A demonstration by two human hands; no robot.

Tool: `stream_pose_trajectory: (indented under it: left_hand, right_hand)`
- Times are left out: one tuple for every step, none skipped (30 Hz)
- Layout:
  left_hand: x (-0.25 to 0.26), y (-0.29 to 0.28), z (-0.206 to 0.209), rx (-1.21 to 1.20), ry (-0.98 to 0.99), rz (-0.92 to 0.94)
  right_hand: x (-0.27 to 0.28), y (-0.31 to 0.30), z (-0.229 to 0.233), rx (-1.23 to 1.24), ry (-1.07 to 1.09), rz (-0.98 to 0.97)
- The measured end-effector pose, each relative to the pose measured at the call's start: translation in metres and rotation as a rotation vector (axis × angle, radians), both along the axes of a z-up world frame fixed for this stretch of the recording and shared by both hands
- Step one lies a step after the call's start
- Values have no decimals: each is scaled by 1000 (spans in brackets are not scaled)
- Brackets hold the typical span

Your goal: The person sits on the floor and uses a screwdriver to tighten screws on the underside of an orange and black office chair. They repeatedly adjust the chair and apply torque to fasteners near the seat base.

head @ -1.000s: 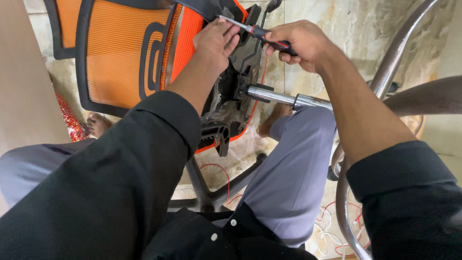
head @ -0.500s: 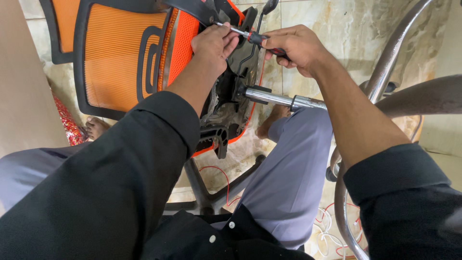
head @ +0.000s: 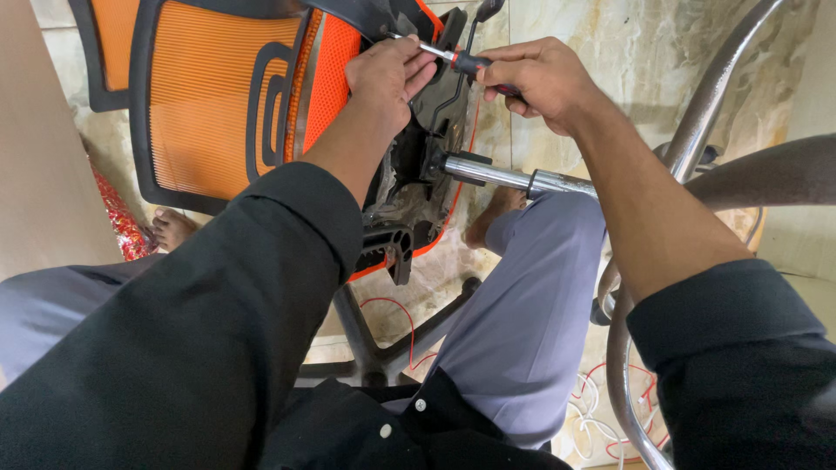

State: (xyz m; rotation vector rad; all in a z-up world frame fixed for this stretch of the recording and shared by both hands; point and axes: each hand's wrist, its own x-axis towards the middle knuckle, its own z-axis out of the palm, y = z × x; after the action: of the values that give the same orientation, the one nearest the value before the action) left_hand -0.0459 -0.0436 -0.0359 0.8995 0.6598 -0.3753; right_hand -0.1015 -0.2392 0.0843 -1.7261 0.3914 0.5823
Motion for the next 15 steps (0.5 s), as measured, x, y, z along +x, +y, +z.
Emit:
stream_pose_trajectory:
  left_hand:
    - [0, -1, 0, 11, -2, 3]
    - [0, -2, -1, 7, 1, 3]
    - [0, -1, -1, 5, 5, 5]
    - [1, -1, -2, 4, 10, 7]
    - [2, -1, -2, -2, 9, 24]
    - [3, -2, -2, -8, 9, 42]
    - [5, -3, -2, -16, 8, 59]
    - [6, -3, -3, -20, 36, 60]
    - [10, -4, -3, -25, 59, 59]
    - [13, -5, -3, -31, 83, 59]
    - [14, -6, -4, -29, 82, 62]
    - [14, -6, -6, -27, 82, 65]
    - [14, -8, -8, -27, 82, 66]
    - [16, -9, -9, -36, 89, 83]
    - [18, -8, -10, -41, 95, 98]
  right_hand:
    - [0, -1, -2, 18, -12, -3]
    - [0, -2, -4, 37, -25, -5]
    - [0, -2, -6, 35, -21, -2]
    - [1, -3, -9, 34, -17, 2]
    - [3, -3, -12, 33, -14, 8]
    - [5, -5, -14, 9, -35, 27]
    - [7, -8, -16, -17, -55, 46]
    - [9, -11, -18, -42, -75, 66]
    - [11, -14, -19, -141, -280, 189]
    - [11, -17, -19, -240, -484, 313]
    - [12, -18, -19, -337, -688, 438]
    - [13, -19, -19, -467, -774, 498]
    - [14, -20, -17, -600, -856, 556]
    - [16, -20, -14, -734, -935, 614]
    - [18, -19, -11, -609, -878, 581]
